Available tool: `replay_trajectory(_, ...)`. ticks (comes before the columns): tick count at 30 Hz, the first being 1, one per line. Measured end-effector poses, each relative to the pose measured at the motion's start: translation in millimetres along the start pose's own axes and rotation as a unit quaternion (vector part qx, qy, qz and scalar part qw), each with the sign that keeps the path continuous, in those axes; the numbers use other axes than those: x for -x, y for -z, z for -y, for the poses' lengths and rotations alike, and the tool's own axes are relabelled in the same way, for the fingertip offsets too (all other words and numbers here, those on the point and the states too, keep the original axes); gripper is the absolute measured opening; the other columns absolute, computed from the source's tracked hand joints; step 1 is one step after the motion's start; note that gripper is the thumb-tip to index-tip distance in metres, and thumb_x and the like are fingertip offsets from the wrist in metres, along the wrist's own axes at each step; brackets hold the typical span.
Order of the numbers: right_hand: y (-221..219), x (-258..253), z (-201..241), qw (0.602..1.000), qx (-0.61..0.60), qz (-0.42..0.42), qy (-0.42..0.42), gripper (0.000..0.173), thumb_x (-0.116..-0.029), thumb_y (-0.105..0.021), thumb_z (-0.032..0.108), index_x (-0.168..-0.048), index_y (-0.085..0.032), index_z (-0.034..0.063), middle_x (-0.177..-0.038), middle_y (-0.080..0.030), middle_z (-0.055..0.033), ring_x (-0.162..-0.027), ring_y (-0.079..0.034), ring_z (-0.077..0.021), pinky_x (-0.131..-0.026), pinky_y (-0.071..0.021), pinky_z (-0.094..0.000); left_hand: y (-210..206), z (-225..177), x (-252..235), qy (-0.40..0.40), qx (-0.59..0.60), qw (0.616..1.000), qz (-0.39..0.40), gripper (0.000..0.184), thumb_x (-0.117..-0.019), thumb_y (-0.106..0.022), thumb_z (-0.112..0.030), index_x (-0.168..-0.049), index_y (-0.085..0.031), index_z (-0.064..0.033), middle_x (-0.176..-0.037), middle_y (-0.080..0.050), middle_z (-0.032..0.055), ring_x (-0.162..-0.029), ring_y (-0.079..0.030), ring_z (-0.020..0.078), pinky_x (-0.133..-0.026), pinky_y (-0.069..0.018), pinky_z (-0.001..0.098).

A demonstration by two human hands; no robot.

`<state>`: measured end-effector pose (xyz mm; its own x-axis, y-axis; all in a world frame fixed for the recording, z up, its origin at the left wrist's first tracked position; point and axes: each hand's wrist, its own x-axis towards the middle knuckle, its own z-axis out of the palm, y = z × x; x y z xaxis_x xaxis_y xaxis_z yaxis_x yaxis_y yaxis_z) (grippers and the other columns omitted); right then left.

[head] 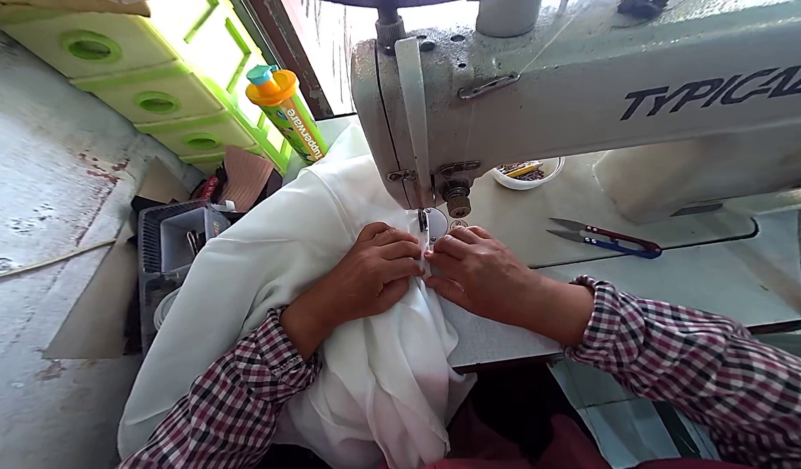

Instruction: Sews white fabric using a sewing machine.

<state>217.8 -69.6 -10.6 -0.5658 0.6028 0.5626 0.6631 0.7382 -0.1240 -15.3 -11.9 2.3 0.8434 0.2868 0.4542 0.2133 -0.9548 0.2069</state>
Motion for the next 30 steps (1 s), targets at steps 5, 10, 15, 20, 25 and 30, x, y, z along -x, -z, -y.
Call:
replay_trajectory(5, 0, 0, 0, 1.000, 0.002, 0.001, 0.003, 0.029, -0.0976, -0.060, 0.029, -0.097, -0.077, 0.0069, -0.095, -0.071, -0.0068, -0.095, -0.067, -0.0239, -0.086, -0.0516, -0.0386, -1, 3, -2, 0.006, -0.001, 1.000, -0.009, 0.026, -0.0899, -0.053, -0.010, -0.091, -0.079, -0.0103, -0.107, -0.075, 0.0047, -0.118, -0.064, 0.0202, -0.107, -0.0387, 0.0454)
replay_trajectory(10, -2, -2, 1, 1.000, 0.006, -0.011, -0.003, 0.027, -0.0964, -0.061, 0.028, -0.096, -0.077, 0.0062, -0.093, -0.070, -0.0074, -0.091, -0.066, -0.0243, -0.081, -0.0520, -0.0381, 0, 5, -4, 0.010, -0.003, 1.000, -0.012, 0.025, -0.0890, -0.053, -0.010, -0.088, -0.078, -0.0093, -0.109, -0.075, 0.0058, -0.117, -0.065, 0.0199, -0.105, -0.0404, 0.0452)
replay_trajectory(15, -3, -2, 1, 1.000, 0.008, -0.016, -0.004, 0.027, -0.0967, -0.061, 0.028, -0.096, -0.077, 0.0061, -0.094, -0.071, -0.0073, -0.092, -0.067, -0.0242, -0.083, -0.0523, -0.0382, 0, 9, -6, 0.016, -0.004, 1.000, -0.015, 0.024, -0.0887, -0.054, -0.010, -0.088, -0.077, -0.0085, -0.109, -0.075, 0.0068, -0.116, -0.065, 0.0203, -0.104, -0.0409, 0.0448)
replay_trajectory(20, -2, -3, 1, 1.000, 0.007, -0.009, -0.009, 0.026, -0.0969, -0.060, 0.026, -0.094, -0.077, 0.0064, -0.093, -0.070, -0.0074, -0.092, -0.067, -0.0244, -0.084, -0.0527, -0.0388, -1, 13, -7, 0.018, -0.010, 1.000, -0.018, 0.024, -0.0888, -0.053, -0.010, -0.088, -0.077, -0.0081, -0.110, -0.075, 0.0077, -0.115, -0.066, 0.0206, -0.104, -0.0424, 0.0437)
replay_trajectory(25, -1, -4, 2, 1.000, 0.008, -0.004, -0.012, 0.024, -0.0965, -0.061, 0.024, -0.096, -0.077, 0.0060, -0.094, -0.071, -0.0079, -0.092, -0.067, -0.0252, -0.082, -0.0529, -0.0395, -2, 18, -8, 0.016, -0.016, 1.000, -0.022, 0.024, -0.0888, -0.052, -0.009, -0.088, -0.077, -0.0073, -0.110, -0.075, 0.0087, -0.113, -0.067, 0.0211, -0.104, -0.0435, 0.0434)
replay_trajectory(30, 2, -5, -4, 1.000, -0.012, 0.015, 0.013, 0.013, -0.0951, -0.064, 0.008, -0.091, -0.076, 0.0058, -0.091, -0.070, -0.0092, -0.089, -0.068, -0.0264, -0.078, -0.0554, -0.0398, -1, 20, -9, 0.021, -0.021, 0.999, -0.023, 0.024, -0.0884, -0.053, -0.008, -0.086, -0.076, -0.0064, -0.110, -0.074, 0.0091, -0.114, -0.066, 0.0210, -0.104, -0.0438, 0.0426)
